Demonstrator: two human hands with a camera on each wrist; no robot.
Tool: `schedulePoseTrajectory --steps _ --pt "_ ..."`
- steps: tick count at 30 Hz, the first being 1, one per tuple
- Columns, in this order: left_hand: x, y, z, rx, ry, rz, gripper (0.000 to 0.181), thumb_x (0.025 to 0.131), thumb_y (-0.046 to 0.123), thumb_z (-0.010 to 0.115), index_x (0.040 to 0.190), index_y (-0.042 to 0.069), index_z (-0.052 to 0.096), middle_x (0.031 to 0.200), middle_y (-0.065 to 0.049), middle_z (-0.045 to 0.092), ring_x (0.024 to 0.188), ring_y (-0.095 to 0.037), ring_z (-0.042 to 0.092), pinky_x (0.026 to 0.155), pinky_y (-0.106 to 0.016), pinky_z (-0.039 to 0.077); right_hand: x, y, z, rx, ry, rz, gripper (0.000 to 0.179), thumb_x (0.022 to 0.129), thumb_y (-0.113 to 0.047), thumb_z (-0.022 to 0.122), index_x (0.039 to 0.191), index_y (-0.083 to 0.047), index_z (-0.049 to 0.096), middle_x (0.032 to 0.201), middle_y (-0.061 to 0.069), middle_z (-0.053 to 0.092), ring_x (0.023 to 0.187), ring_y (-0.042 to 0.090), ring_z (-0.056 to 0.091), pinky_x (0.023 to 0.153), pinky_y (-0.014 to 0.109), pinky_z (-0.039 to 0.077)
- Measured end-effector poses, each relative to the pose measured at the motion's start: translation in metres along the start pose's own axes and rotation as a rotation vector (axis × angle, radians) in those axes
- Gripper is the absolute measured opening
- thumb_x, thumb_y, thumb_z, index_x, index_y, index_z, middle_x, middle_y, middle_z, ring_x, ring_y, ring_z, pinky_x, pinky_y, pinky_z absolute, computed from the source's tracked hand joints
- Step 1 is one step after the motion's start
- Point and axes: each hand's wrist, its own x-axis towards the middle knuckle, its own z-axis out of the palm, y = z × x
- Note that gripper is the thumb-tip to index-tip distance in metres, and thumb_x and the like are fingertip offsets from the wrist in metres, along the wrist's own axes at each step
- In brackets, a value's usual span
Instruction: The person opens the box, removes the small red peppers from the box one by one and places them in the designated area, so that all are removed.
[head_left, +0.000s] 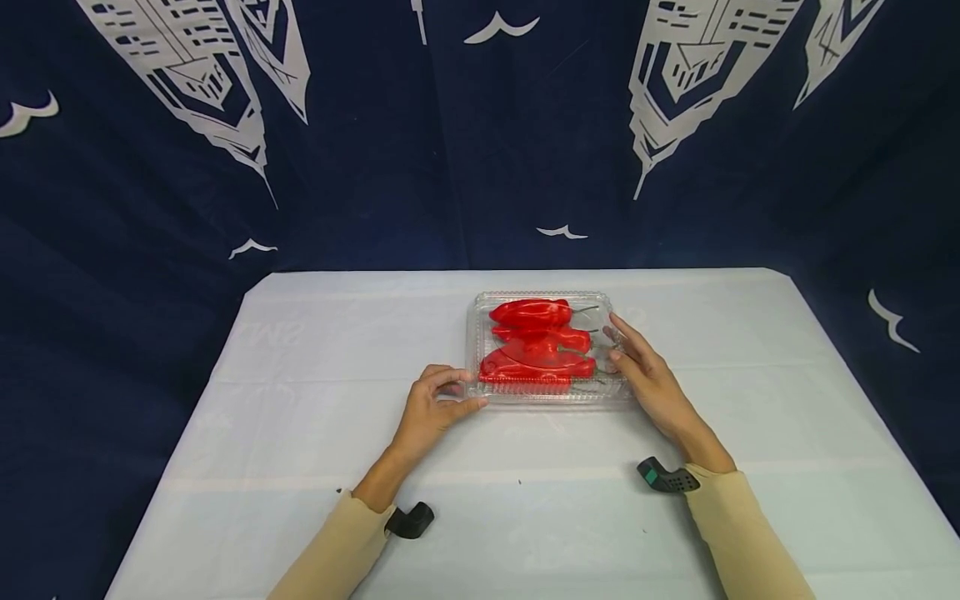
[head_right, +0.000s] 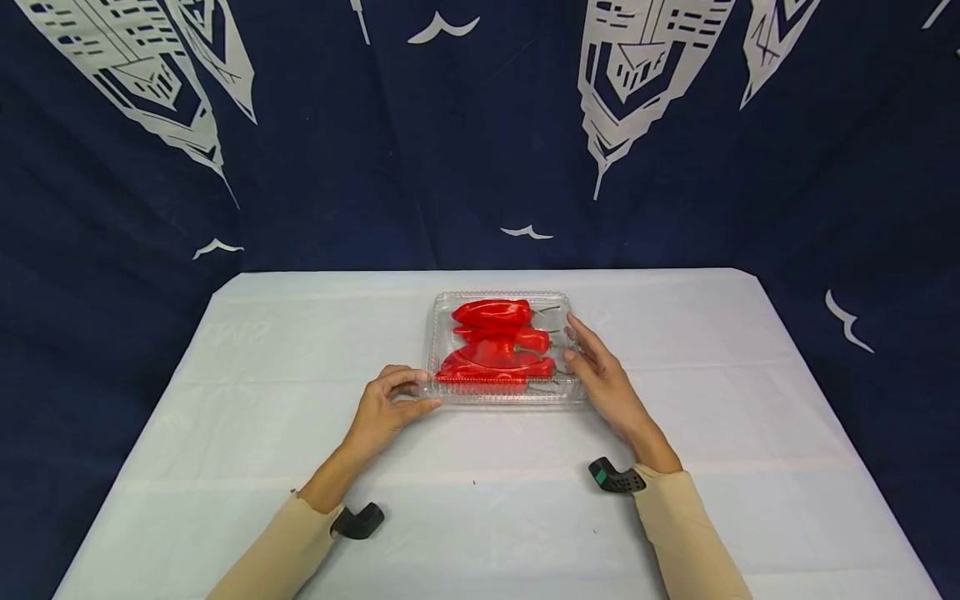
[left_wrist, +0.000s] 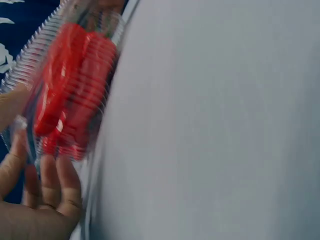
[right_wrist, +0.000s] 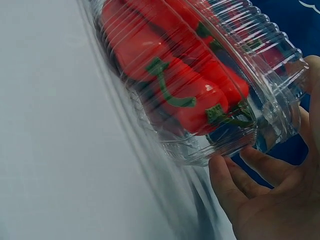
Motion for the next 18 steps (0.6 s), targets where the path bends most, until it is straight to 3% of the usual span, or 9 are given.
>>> schedulePoseTrajectory --steps 5,10,18 --pt "-0.0028 0.0061 0.0013 -0.013 -0.012 -0.024 0.038 0.082 0.008 0.082 0.117 0.001 0.068 0.095 -0.007 0.055 0.085 -0.014 0.053 0.071 -0.017 0.047 -0.0003 0.0004 -0.0015 0.005 0.002 -0.001 0.060 0.107 -0.024 0.048 0.161 -0.020 0.021 0.160 0.022 0.032 0.146 0.045 0.031 0.093 0.008 0.044" --pt "-0.0019 0.0087 0.0015 -0.030 -0.024 -0.027 0.038 0.082 0.006 0.081 0.117 -0.002 0.067 0.091 -0.004 0.054 0.082 -0.010 0.053 0.069 -0.016 0.046 -0.0004 0.0002 -0.0023 0.004 0.000 0.005 0.060 0.107 -0.025 0.048 0.161 -0.021 0.021 0.161 0.021 0.031 0.147 0.044 0.029 0.093 0.007 0.043" --pt "-0.0025 0.0108 0.0031 -0.036 0.016 -0.089 0.029 0.082 0.008 0.082 0.107 -0.003 0.072 0.083 0.000 0.056 0.082 -0.011 0.052 0.069 -0.018 0.046 0.0005 0.0005 -0.0020 -0.006 -0.003 0.011 0.061 0.107 -0.024 0.048 0.161 -0.020 0.021 0.161 0.020 0.031 0.148 0.044 0.028 0.094 0.006 0.042"
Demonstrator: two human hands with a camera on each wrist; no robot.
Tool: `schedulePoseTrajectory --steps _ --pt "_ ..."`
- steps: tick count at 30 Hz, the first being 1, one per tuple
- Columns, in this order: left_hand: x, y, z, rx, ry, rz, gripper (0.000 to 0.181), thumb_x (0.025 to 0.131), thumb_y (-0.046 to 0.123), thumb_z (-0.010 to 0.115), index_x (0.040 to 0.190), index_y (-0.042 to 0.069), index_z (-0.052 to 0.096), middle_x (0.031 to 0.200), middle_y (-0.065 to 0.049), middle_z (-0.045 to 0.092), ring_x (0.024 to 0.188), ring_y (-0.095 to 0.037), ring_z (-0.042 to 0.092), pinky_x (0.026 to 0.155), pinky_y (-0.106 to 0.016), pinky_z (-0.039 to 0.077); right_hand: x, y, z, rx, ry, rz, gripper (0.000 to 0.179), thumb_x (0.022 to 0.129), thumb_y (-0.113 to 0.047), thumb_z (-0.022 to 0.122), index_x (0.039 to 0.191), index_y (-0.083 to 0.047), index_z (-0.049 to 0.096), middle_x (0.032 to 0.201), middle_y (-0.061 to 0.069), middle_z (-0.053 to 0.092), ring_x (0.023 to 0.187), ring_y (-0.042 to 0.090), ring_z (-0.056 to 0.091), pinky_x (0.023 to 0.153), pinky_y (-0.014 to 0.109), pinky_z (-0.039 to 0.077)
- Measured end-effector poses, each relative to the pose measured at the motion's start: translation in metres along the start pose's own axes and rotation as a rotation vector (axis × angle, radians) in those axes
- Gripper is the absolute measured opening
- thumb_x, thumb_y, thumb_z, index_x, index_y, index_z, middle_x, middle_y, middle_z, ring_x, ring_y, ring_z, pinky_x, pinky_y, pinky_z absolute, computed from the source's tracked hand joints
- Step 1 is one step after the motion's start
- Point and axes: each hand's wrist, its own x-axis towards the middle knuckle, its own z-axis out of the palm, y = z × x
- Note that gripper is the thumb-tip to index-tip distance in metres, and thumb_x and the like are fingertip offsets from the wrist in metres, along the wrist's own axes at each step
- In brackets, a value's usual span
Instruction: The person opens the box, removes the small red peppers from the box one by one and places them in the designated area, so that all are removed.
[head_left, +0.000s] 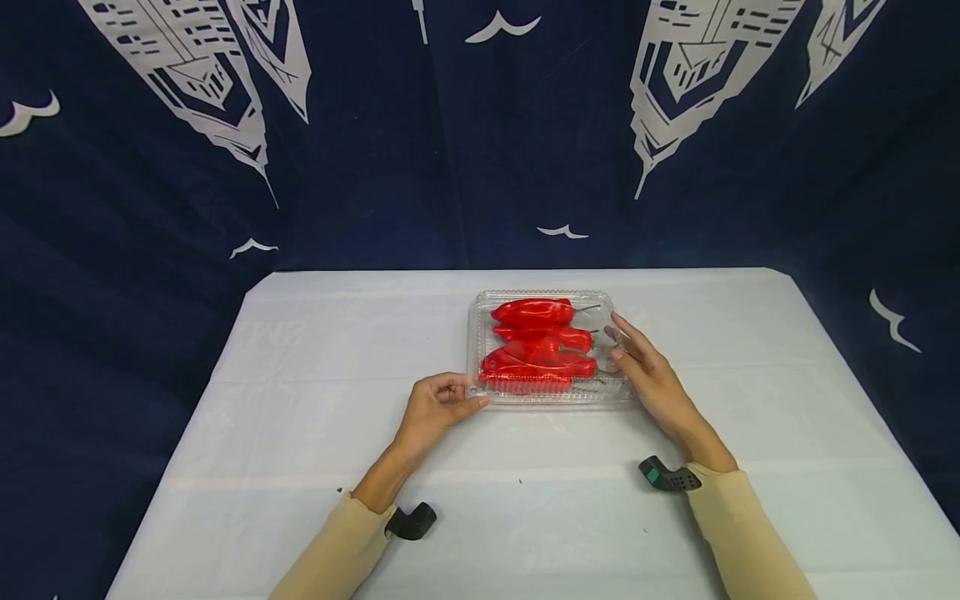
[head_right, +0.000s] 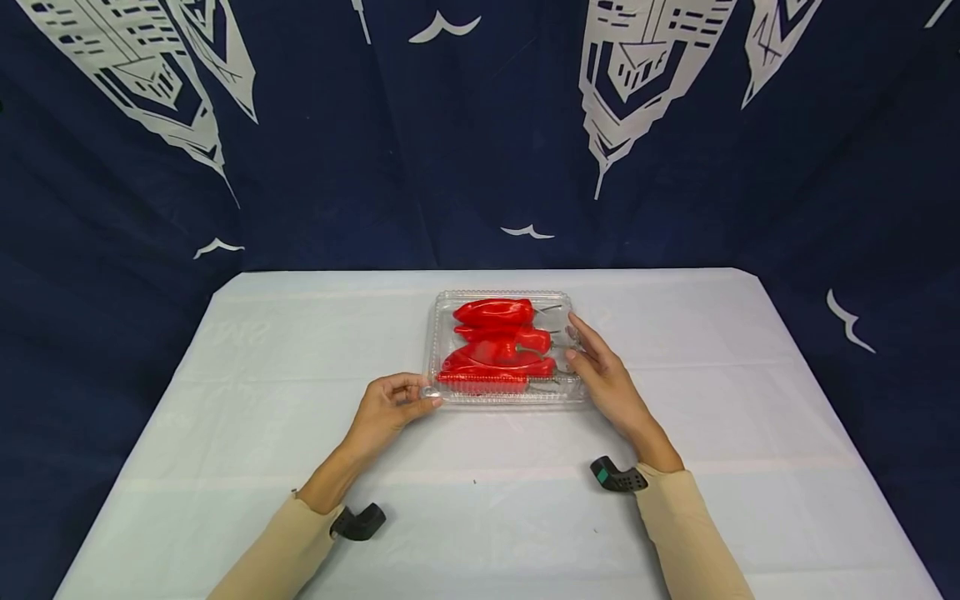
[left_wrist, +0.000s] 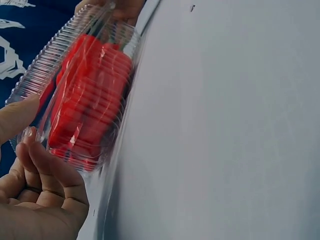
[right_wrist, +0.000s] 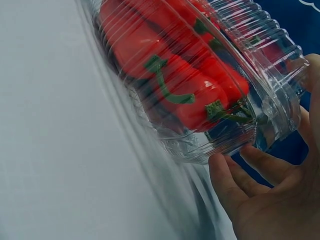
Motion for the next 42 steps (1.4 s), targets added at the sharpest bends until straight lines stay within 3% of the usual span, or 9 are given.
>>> schedulePoseTrajectory --steps 6,17,23,28,32,35,37,42 --pt "-0.001 0.003 -0.001 -0.005 0.003 -0.017 0.025 0.082 0.009 0.082 0.102 -0.002 0.073 0.081 0.002 0.055 0.079 -0.009 0.050 0.067 -0.017 0.044 0.000 0.000 0.000 0.011 -0.003 -0.007 0.061 0.107 -0.024 0.049 0.161 -0.022 0.021 0.161 0.021 0.031 0.146 0.045 0.030 0.093 0.009 0.045" --pt "0.000 0.012 -0.003 0.005 -0.024 0.041 0.023 0.084 0.013 0.081 0.101 0.000 0.072 0.079 0.002 0.049 0.072 -0.006 0.044 0.059 -0.016 0.040 0.000 -0.005 -0.001 -0.024 0.004 0.026 0.061 0.107 -0.027 0.049 0.161 -0.021 0.021 0.160 0.021 0.033 0.146 0.044 0.032 0.093 0.008 0.044" --pt "-0.001 0.011 -0.004 0.022 -0.039 0.036 0.026 0.084 0.013 0.081 0.105 0.002 0.070 0.091 -0.004 0.051 0.084 -0.012 0.045 0.070 -0.019 0.042 0.000 -0.008 -0.001 -0.027 0.002 0.045 0.061 0.107 -0.029 0.048 0.161 -0.021 0.021 0.160 0.021 0.033 0.146 0.044 0.032 0.092 0.007 0.043" --pt "-0.001 0.009 -0.006 0.080 -0.016 0.025 0.026 0.083 0.013 0.082 0.107 0.006 0.073 0.114 -0.007 0.057 0.103 -0.023 0.048 0.083 -0.026 0.043 -0.001 -0.010 -0.002 -0.045 -0.004 0.054 0.063 0.107 -0.030 0.048 0.162 -0.024 0.018 0.161 0.019 0.032 0.146 0.041 0.034 0.093 0.006 0.041" --pt "0.000 0.006 -0.006 0.101 0.008 0.009 0.021 0.084 0.013 0.081 0.104 0.009 0.074 0.124 -0.005 0.055 0.112 -0.027 0.050 0.084 -0.027 0.045 -0.002 -0.010 -0.002 -0.011 -0.010 0.046 0.065 0.107 -0.028 0.047 0.162 -0.027 0.013 0.161 0.020 0.032 0.131 0.029 0.050 0.092 0.008 0.041" --pt "0.001 0.004 -0.006 0.097 0.017 0.005 0.020 0.084 0.011 0.080 0.104 0.009 0.074 0.126 -0.003 0.055 0.112 -0.025 0.052 0.086 -0.029 0.046 -0.003 -0.009 -0.002 0.003 -0.008 0.052 0.065 0.108 -0.026 0.046 0.162 -0.027 0.010 0.161 0.020 0.031 0.123 0.022 0.054 0.092 0.007 0.040" --pt "0.002 0.003 -0.006 0.089 0.019 0.003 0.020 0.084 0.010 0.079 0.104 0.009 0.074 0.126 -0.003 0.056 0.110 -0.023 0.054 0.088 -0.031 0.047 -0.003 -0.008 -0.002 -0.006 -0.004 0.069 0.064 0.108 -0.029 0.044 0.162 -0.026 0.010 0.161 0.018 0.031 0.130 0.024 0.052 0.094 0.006 0.039" --pt "0.002 0.001 -0.006 0.051 0.001 0.008 0.022 0.085 0.005 0.077 0.107 0.007 0.072 0.125 -0.004 0.056 0.108 -0.020 0.057 0.091 -0.029 0.051 -0.005 -0.007 -0.006 0.059 -0.010 0.109 0.062 0.108 -0.040 0.038 0.162 -0.025 0.012 0.164 0.019 0.024 0.147 0.042 0.029 0.105 0.012 0.038"
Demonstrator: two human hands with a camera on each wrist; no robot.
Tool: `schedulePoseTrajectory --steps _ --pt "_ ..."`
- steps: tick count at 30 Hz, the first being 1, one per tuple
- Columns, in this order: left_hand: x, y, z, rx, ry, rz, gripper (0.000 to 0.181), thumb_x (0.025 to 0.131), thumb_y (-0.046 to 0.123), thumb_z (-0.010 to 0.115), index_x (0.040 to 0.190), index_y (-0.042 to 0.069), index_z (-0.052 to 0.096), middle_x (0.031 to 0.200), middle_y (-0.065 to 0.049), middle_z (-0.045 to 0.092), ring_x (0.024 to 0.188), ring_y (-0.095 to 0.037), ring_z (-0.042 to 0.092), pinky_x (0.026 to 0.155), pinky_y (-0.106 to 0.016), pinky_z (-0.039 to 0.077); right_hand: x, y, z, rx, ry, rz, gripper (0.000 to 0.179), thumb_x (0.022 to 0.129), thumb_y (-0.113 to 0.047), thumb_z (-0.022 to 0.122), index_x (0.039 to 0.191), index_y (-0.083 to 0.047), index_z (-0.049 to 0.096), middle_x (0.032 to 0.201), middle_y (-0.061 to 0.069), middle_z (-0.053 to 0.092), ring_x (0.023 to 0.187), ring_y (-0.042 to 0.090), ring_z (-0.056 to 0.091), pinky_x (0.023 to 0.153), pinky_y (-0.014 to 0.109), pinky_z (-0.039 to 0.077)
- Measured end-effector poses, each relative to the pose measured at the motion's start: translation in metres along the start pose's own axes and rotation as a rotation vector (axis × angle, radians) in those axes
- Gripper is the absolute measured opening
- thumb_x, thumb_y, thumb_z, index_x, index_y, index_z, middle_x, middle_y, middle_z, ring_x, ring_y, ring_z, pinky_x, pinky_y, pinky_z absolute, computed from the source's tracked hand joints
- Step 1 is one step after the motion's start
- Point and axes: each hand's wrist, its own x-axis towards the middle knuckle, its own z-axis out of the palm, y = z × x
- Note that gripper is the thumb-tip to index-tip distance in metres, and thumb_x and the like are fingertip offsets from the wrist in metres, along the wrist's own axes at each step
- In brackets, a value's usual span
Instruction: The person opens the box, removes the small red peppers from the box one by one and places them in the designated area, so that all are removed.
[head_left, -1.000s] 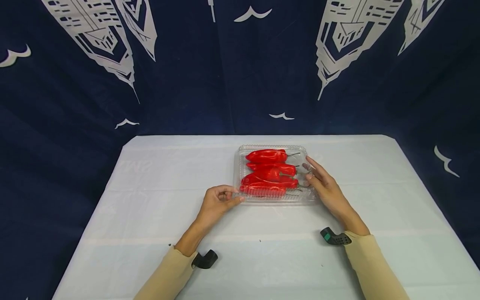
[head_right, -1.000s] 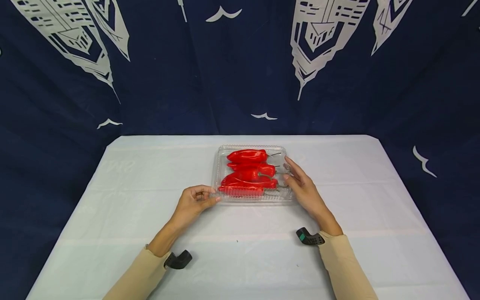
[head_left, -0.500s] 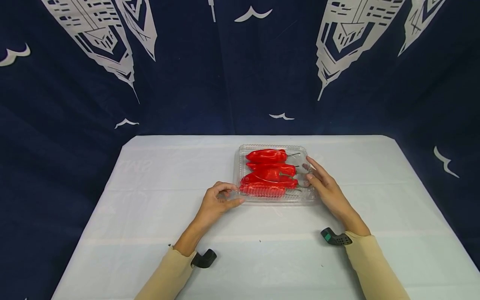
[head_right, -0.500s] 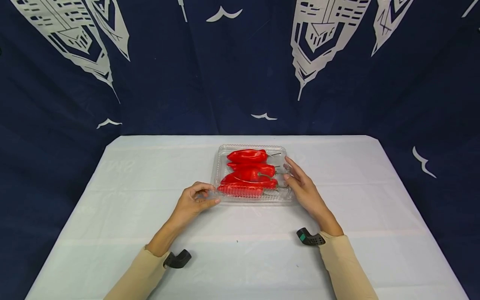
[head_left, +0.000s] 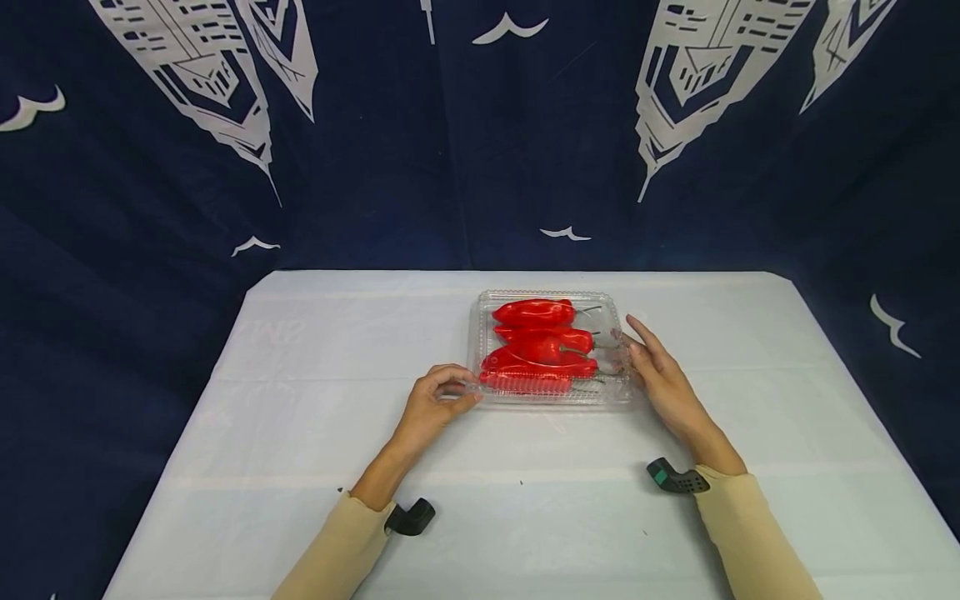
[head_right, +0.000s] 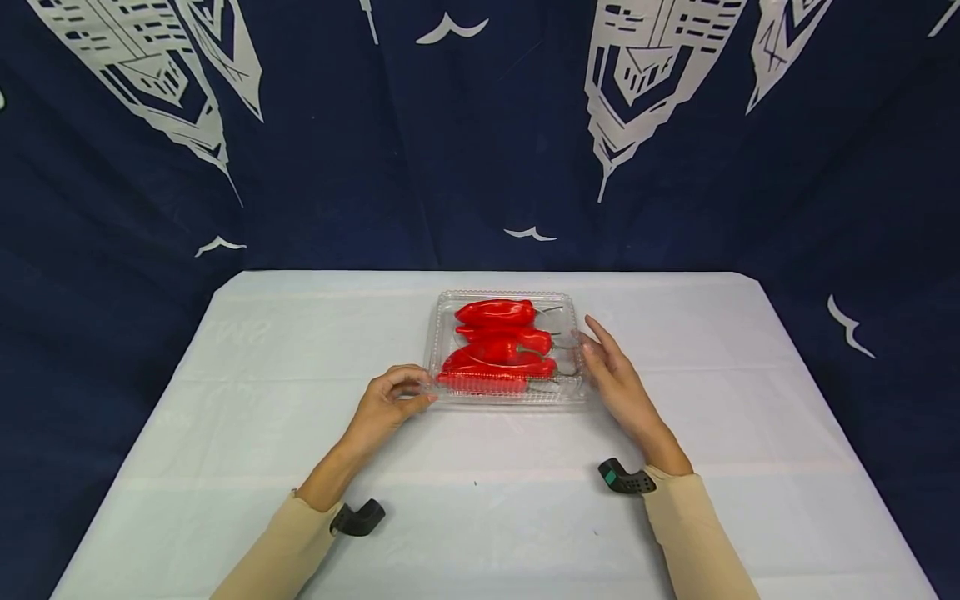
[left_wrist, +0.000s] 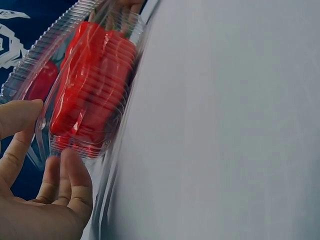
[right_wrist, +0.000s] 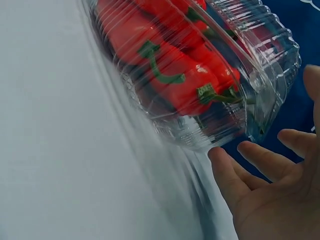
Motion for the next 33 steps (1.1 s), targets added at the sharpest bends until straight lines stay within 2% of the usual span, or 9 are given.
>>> schedulePoseTrajectory --steps 2,4,7,10,13,17,22,28,33 --pt "0.000 0.000 0.000 -0.018 -0.012 -0.006 0.024 0.086 0.004 0.076 0.109 0.006 0.071 0.124 -0.004 0.056 0.108 -0.019 0.058 0.089 -0.026 0.052 -0.001 0.001 -0.002 0.051 -0.008 0.002 0.060 0.108 -0.041 0.035 0.162 -0.027 0.013 0.164 0.022 0.021 0.148 0.044 0.024 0.104 0.013 0.040" --pt "0.000 0.000 -0.001 -0.038 -0.021 -0.016 0.026 0.087 0.004 0.074 0.113 0.005 0.070 0.125 -0.005 0.057 0.107 -0.017 0.058 0.086 -0.023 0.053 -0.003 0.002 -0.003 0.084 -0.010 -0.001 0.059 0.108 -0.041 0.035 0.162 -0.027 0.015 0.163 0.025 0.020 0.146 0.040 0.029 0.101 0.010 0.042" --pt "0.000 -0.001 -0.001 -0.063 -0.033 -0.034 0.030 0.089 0.004 0.073 0.118 0.004 0.067 0.125 -0.007 0.059 0.106 -0.015 0.058 0.083 -0.020 0.053 -0.005 0.004 -0.005 0.110 -0.008 -0.008 0.058 0.109 -0.038 0.037 0.162 -0.026 0.016 0.162 0.028 0.020 0.137 0.025 0.042 0.096 0.007 0.043" --pt "0.000 -0.001 -0.001 -0.075 -0.036 -0.053 0.032 0.089 0.005 0.073 0.120 0.004 0.066 0.123 -0.010 0.063 0.104 -0.015 0.060 0.082 -0.020 0.052 -0.006 0.005 -0.006 0.132 -0.011 -0.022 0.060 0.108 -0.036 0.039 0.162 -0.022 0.015 0.161 0.030 0.019 0.127 0.006 0.048 0.096 0.007 0.043" --pt "0.000 -0.001 -0.001 -0.075 -0.039 -0.066 0.033 0.089 0.006 0.073 0.121 0.004 0.066 0.121 -0.013 0.066 0.103 -0.017 0.062 0.083 -0.021 0.052 -0.006 0.006 -0.007 0.184 -0.021 -0.036 0.062 0.108 -0.033 0.041 0.162 -0.018 0.015 0.161 0.030 0.019 0.123 -0.002 0.054 0.096 0.008 0.045" --pt "0.000 -0.001 -0.001 -0.072 -0.047 -0.070 0.033 0.090 0.008 0.073 0.122 0.004 0.065 0.118 -0.014 0.068 0.102 -0.017 0.064 0.083 -0.022 0.052 -0.006 0.006 -0.008 0.263 -0.040 -0.052 0.062 0.108 -0.026 0.045 0.162 -0.017 0.016 0.162 0.023 0.026 0.123 -0.001 0.058 0.097 0.011 0.046" --pt "0.000 0.000 -0.001 -0.076 -0.044 -0.070 0.035 0.089 0.007 0.073 0.123 0.005 0.066 0.106 -0.013 0.071 0.096 -0.013 0.065 0.083 -0.023 0.053 -0.006 0.009 -0.008 0.302 -0.050 -0.067 0.062 0.107 -0.017 0.048 0.161 -0.017 0.020 0.156 0.009 0.041 0.123 0.001 0.059 0.098 0.013 0.047" --pt "0.003 -0.002 -0.004 -0.088 -0.058 -0.066 0.039 0.088 0.005 0.073 0.126 0.007 0.065 0.100 -0.012 0.072 0.093 -0.011 0.066 0.083 -0.021 0.052 -0.006 0.012 -0.008 0.268 -0.054 -0.053 0.063 0.106 -0.018 0.050 0.161 -0.016 0.018 0.158 0.017 0.038 0.122 -0.001 0.059 0.099 0.011 0.045" --pt "0.004 -0.003 -0.005 -0.097 -0.069 -0.080 0.040 0.088 0.004 0.073 0.127 0.008 0.064 0.109 -0.010 0.072 0.094 -0.010 0.066 0.082 -0.020 0.053 -0.006 0.011 -0.008 0.320 -0.071 -0.047 0.064 0.106 -0.016 0.049 0.160 -0.011 0.016 0.158 0.015 0.038 0.125 0.003 0.059 0.100 0.013 0.045"
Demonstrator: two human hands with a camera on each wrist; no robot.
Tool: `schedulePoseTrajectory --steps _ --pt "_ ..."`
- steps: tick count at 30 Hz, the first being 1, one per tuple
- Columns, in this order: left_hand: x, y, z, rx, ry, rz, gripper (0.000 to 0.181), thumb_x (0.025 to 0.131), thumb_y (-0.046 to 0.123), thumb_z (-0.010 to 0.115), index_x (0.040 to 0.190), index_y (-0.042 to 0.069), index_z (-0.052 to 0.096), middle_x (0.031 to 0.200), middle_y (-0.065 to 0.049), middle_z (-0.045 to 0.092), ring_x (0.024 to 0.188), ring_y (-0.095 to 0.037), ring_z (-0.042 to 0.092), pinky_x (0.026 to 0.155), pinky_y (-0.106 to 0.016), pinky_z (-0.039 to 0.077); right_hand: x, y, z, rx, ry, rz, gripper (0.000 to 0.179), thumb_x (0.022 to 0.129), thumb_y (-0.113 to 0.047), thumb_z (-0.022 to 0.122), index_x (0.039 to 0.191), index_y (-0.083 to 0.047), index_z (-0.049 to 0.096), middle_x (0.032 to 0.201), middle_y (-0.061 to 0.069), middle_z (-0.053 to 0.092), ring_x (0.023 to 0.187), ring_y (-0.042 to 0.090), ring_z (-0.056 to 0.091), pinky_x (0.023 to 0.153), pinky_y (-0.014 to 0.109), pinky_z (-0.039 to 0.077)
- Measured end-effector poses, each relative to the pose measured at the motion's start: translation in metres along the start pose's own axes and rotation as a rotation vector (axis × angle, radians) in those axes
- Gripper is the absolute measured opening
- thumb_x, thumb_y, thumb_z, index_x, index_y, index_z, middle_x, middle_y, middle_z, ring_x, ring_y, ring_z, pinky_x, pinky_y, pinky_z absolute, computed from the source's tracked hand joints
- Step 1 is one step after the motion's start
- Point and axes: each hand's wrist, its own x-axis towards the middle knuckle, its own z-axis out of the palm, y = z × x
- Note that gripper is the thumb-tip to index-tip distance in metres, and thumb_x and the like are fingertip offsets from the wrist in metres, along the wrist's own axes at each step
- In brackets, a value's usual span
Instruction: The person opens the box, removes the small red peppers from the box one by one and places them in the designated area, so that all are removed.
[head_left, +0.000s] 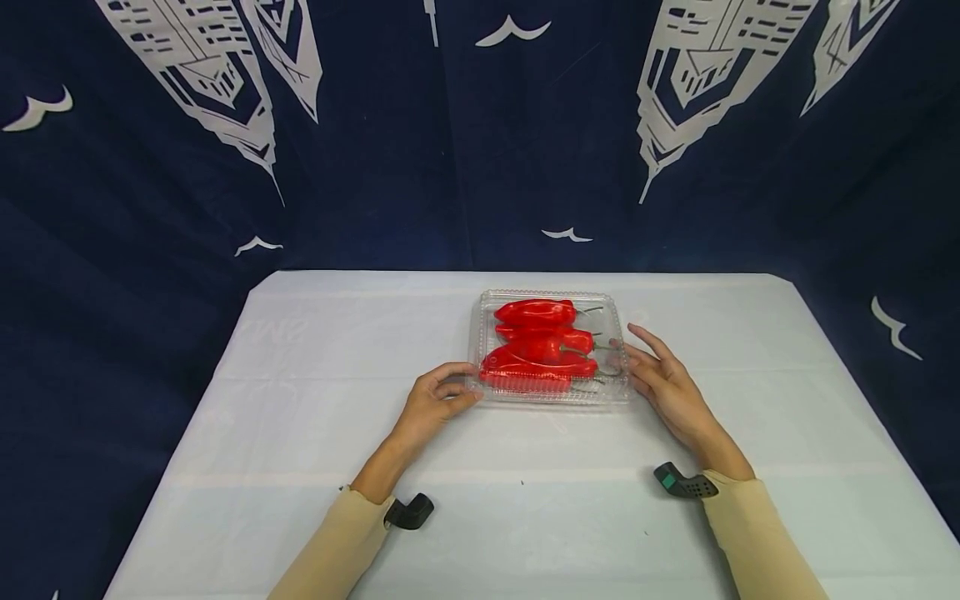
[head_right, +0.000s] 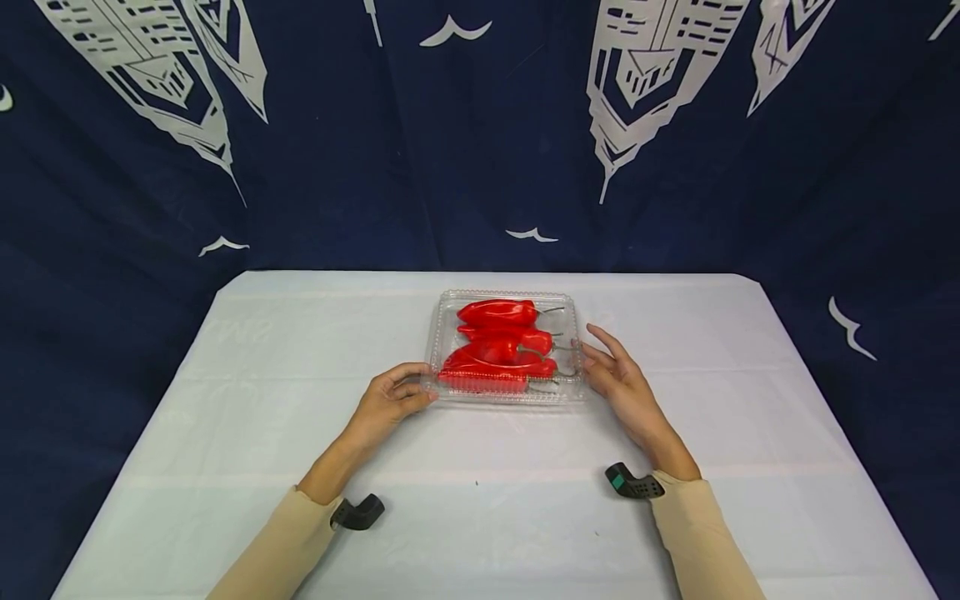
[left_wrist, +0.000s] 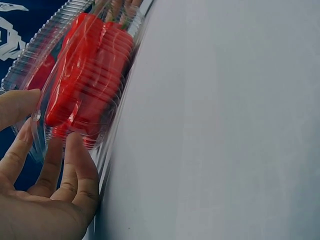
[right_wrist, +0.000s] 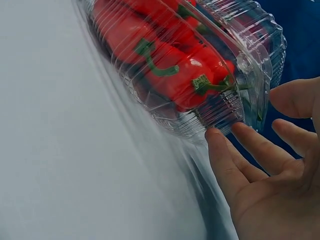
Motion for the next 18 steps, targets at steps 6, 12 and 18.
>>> schedulePoseTrajectory --steps 6,12,18 --pt "0.0018 -0.0016 -0.0009 -0.014 -0.016 -0.006 0.045 0.089 0.004 0.073 0.132 0.009 0.062 0.132 -0.008 0.063 0.111 -0.017 0.062 0.086 -0.021 0.053 -0.0001 -0.0003 0.0009 0.079 -0.014 0.012 0.063 0.106 -0.013 0.050 0.159 -0.007 0.017 0.161 0.019 0.031 0.127 0.005 0.058 0.101 0.015 0.046" --pt "0.0045 -0.0025 -0.0017 -0.022 -0.062 -0.009 0.053 0.091 0.005 0.071 0.141 0.013 0.056 0.148 -0.004 0.052 0.126 -0.022 0.057 0.092 -0.022 0.052 -0.0010 -0.0014 0.0016 0.093 -0.008 0.038 0.063 0.105 -0.013 0.051 0.159 -0.007 0.018 0.163 0.019 0.027 0.128 0.005 0.057 0.101 0.014 0.046" --pt "0.0079 -0.0027 -0.0034 -0.086 -0.128 -0.019 0.060 0.091 -0.001 0.068 0.147 0.012 0.049 0.155 -0.006 0.045 0.135 -0.025 0.051 0.096 -0.021 0.051 -0.0015 -0.0009 0.0009 0.134 -0.007 0.065 0.058 0.105 -0.012 0.051 0.156 -0.011 0.026 0.163 0.014 0.030 0.129 0.006 0.057 0.101 0.014 0.046"
